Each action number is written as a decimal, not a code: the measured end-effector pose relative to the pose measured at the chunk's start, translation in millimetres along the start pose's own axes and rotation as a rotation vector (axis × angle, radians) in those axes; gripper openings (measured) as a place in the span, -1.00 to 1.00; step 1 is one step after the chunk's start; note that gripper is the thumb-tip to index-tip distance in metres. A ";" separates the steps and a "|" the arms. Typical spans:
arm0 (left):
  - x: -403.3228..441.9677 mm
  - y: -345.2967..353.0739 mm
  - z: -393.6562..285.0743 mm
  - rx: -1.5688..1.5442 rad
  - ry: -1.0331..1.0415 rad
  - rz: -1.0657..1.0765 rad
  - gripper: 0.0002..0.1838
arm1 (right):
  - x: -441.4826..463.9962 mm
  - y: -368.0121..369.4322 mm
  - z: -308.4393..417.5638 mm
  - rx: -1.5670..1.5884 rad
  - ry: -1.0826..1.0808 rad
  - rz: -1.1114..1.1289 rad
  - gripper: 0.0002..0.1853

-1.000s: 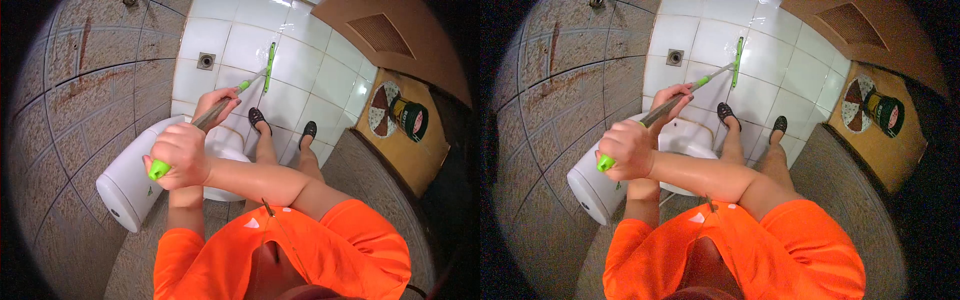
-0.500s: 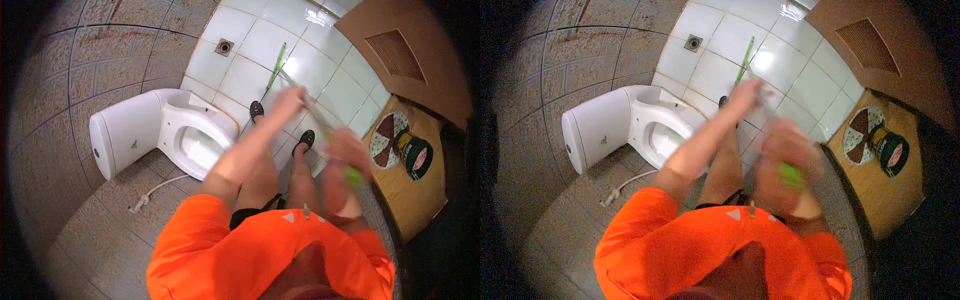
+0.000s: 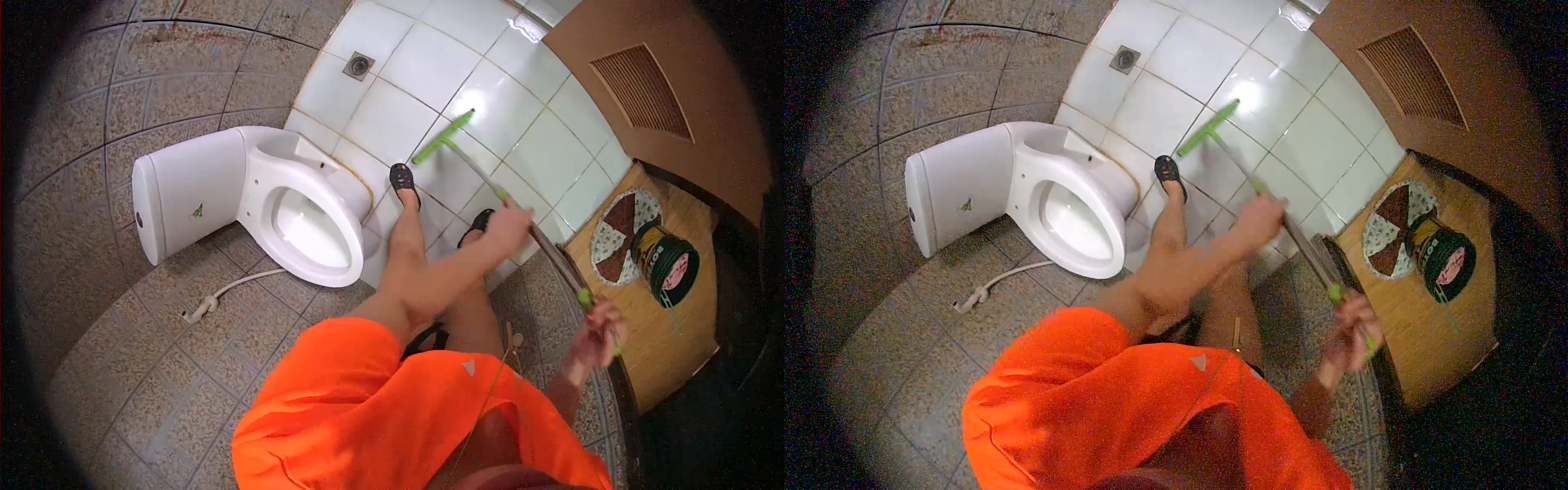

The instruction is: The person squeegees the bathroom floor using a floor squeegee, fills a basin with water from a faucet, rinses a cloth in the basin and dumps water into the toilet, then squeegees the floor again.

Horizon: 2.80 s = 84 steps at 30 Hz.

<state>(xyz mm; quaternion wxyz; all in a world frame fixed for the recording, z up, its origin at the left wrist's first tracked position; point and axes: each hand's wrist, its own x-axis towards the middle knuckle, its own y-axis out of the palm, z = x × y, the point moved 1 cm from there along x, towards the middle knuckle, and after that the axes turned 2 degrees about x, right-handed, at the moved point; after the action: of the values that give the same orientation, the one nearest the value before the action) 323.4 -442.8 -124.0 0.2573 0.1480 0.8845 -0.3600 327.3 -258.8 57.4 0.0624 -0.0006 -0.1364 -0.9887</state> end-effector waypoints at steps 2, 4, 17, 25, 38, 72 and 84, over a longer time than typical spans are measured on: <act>6.5 -30.3 38.3 -0.015 -0.087 -0.026 -0.76 | -6.6 28.4 -42.0 0.023 0.095 -0.154 -0.79; 26.5 -12.5 104.1 0.196 -0.062 -0.260 -0.80 | 0.1 63.8 -71.8 0.077 0.047 -0.082 -0.82; 30.7 -126.9 183.1 0.236 -0.180 -0.359 -0.87 | 36.2 175.7 -137.9 0.166 -0.049 0.024 -0.94; 40.0 -152.6 173.1 0.344 -0.155 -0.361 -0.90 | 57.1 171.9 -125.4 0.008 0.086 -0.002 -0.85; -6.2 7.4 -5.5 0.113 0.064 -0.026 -0.83 | -19.4 3.5 2.3 -0.029 -0.015 -0.205 -0.85; 1.4 -268.5 331.0 0.006 -0.334 -0.725 -0.87 | 147.8 385.5 -173.5 0.057 0.306 0.388 -0.91; 30.6 -263.1 284.9 0.065 -0.319 -0.508 -0.78 | 148.4 351.1 -143.5 0.030 0.199 0.167 -0.85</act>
<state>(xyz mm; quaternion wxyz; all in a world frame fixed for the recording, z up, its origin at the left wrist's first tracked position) 279.9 -827.0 -167.0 0.2896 -0.1282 0.8296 -0.4597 225.7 -651.1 16.7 0.1576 0.0872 -0.1437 -0.9731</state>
